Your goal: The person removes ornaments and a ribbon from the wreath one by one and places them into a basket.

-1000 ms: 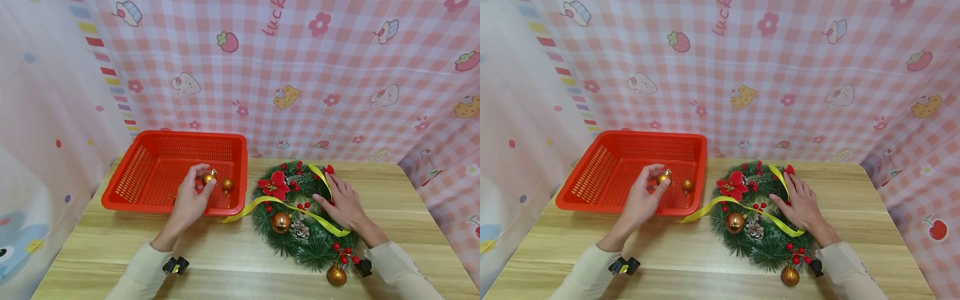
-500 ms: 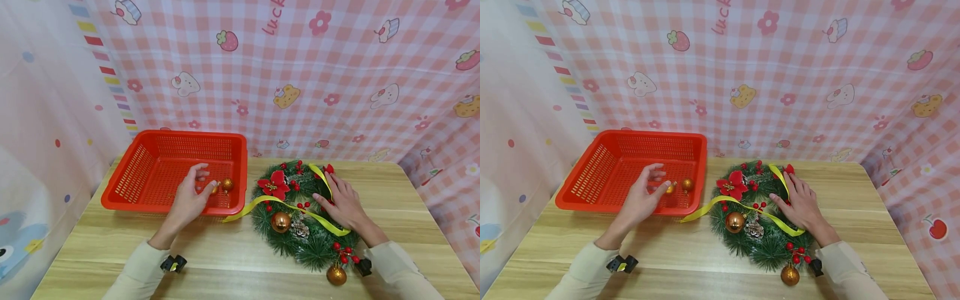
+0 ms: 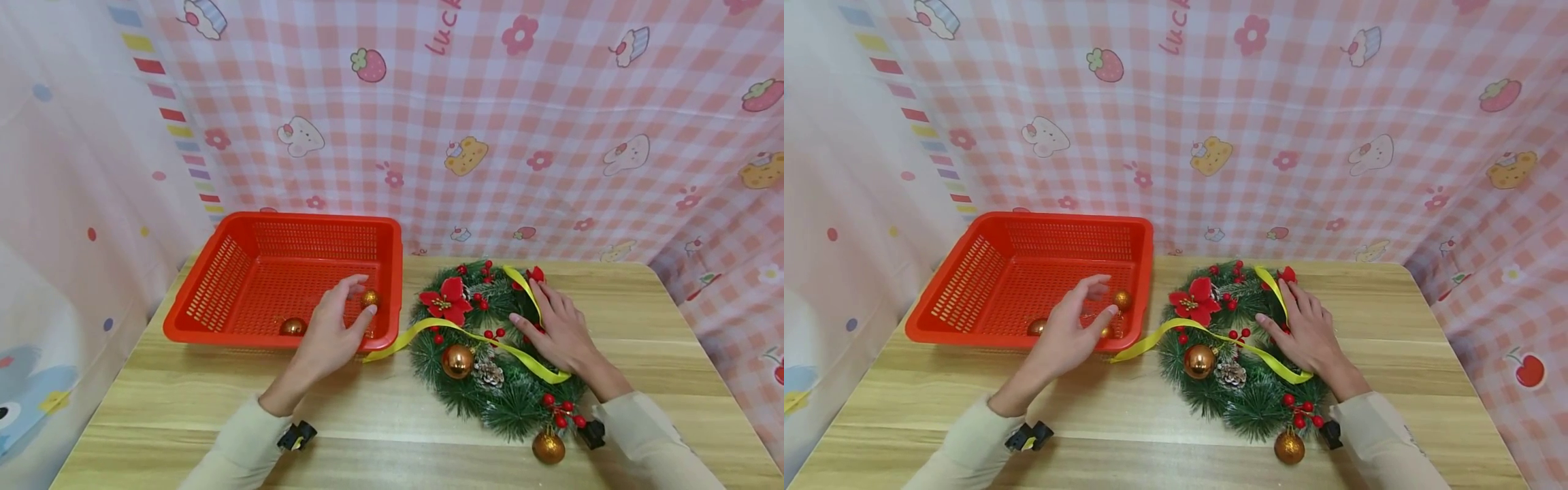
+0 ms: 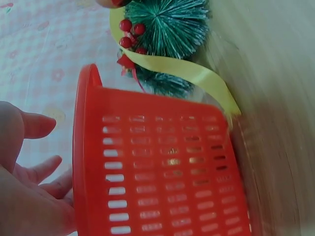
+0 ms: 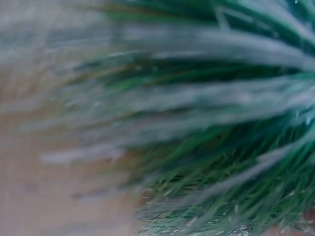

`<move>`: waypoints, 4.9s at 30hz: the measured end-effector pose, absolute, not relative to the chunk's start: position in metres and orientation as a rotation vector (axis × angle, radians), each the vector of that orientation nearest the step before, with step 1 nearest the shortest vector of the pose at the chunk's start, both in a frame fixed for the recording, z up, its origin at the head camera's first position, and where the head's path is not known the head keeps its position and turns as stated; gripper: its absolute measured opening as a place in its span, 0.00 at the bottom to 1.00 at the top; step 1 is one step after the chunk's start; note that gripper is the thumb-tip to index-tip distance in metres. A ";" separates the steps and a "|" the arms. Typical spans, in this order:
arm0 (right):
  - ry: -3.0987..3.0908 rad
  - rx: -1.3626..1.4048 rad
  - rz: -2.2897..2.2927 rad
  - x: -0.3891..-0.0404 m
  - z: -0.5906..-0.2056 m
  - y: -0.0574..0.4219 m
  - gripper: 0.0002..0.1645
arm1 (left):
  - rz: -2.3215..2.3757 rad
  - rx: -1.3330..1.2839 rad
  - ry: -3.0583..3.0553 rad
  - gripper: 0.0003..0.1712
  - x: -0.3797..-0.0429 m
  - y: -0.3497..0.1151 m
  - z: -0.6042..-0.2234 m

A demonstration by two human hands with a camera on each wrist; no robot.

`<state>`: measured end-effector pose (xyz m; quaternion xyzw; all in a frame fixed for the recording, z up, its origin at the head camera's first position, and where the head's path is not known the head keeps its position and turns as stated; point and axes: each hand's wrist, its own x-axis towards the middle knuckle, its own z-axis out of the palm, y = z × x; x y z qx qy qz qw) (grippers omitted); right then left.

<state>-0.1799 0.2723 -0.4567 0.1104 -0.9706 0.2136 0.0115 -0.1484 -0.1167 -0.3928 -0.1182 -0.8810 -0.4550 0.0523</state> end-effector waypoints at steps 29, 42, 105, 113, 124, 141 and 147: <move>-3.030 0.091 0.629 -0.168 -0.455 0.258 0.53 | -0.441 -0.509 -2.993 0.39 -0.149 -0.094 -0.415; -3.009 -0.114 0.633 -0.148 -0.451 0.243 0.56 | -0.423 -0.519 -2.997 0.39 -0.150 -0.093 -0.416; -2.985 0.416 0.436 -0.172 -0.457 0.269 0.49 | -1.594 -0.695 -2.812 0.41 -0.135 -0.037 -0.396; -2.984 0.414 0.425 -0.172 -0.457 0.269 0.49 | -1.662 -0.594 -2.857 0.44 -0.133 -0.027 -0.411; -2.983 0.406 0.426 -0.171 -0.458 0.270 0.49 | -1.625 -0.481 -2.770 0.33 -0.132 -0.018 -0.420; -2.968 0.407 0.412 -0.170 -0.458 0.270 0.49 | -1.575 -0.518 -2.684 0.23 -0.143 0.001 -0.415; -2.967 0.403 0.411 -0.170 -0.458 0.269 0.49 | -1.639 -0.501 -2.669 0.19 -0.149 0.007 -0.411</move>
